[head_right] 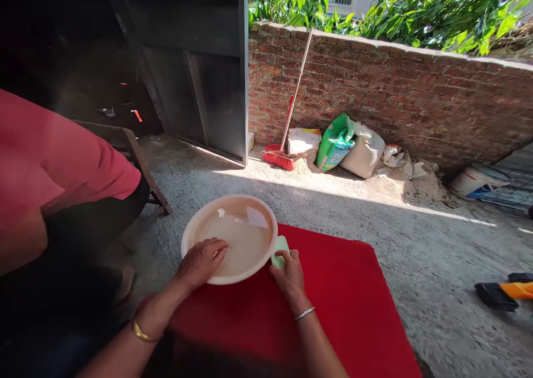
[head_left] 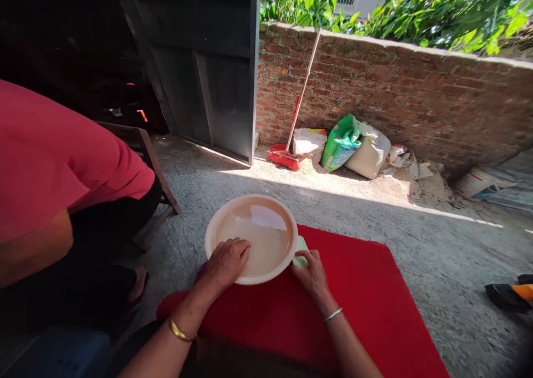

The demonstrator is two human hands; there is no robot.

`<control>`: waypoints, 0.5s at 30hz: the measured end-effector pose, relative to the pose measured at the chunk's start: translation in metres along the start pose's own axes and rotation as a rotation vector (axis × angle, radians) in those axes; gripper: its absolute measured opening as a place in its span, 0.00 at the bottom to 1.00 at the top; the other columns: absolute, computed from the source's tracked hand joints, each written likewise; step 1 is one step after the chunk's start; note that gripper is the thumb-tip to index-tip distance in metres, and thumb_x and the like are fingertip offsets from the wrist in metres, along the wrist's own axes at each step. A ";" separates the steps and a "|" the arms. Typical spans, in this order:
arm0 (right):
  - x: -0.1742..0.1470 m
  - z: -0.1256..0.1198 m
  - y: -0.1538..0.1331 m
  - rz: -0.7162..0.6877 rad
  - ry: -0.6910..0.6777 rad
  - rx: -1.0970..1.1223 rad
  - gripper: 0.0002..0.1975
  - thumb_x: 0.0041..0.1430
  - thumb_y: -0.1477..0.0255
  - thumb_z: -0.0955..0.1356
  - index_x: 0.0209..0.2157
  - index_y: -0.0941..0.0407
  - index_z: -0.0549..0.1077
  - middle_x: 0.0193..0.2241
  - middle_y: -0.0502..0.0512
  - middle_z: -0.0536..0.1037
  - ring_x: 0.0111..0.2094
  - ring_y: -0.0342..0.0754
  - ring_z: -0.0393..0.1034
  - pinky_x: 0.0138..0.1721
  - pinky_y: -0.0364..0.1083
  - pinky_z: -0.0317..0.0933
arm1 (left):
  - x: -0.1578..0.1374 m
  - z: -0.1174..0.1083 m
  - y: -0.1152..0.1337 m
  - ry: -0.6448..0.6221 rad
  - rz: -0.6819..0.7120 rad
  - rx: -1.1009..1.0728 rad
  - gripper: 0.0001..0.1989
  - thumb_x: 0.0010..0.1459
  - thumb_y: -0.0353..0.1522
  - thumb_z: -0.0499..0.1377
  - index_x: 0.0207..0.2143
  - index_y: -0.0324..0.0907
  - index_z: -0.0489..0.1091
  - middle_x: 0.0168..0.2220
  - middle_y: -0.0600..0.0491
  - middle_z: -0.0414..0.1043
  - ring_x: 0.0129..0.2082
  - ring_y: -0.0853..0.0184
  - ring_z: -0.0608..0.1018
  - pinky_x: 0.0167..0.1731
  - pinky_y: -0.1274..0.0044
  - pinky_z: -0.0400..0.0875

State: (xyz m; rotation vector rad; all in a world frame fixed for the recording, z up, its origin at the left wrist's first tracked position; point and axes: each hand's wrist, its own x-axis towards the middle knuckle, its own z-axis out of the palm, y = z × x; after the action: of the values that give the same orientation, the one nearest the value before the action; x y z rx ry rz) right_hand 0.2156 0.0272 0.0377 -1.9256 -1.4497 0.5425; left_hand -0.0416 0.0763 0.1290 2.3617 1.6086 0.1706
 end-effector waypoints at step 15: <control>-0.025 -0.098 0.086 0.508 0.341 -0.265 0.26 0.50 0.57 0.67 0.47 0.57 0.76 0.37 0.63 0.73 0.39 0.60 0.72 0.41 0.55 0.66 | 0.003 0.003 -0.002 0.071 0.019 -0.059 0.12 0.66 0.30 0.52 0.45 0.44 0.76 0.44 0.47 0.79 0.46 0.61 0.78 0.47 0.71 0.66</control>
State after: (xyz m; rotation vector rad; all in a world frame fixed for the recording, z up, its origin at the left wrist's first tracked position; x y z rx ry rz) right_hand 0.3318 -0.0359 0.0433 -2.4721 -0.8461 0.2243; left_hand -0.0420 0.0792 0.1252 2.3518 1.5900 0.3045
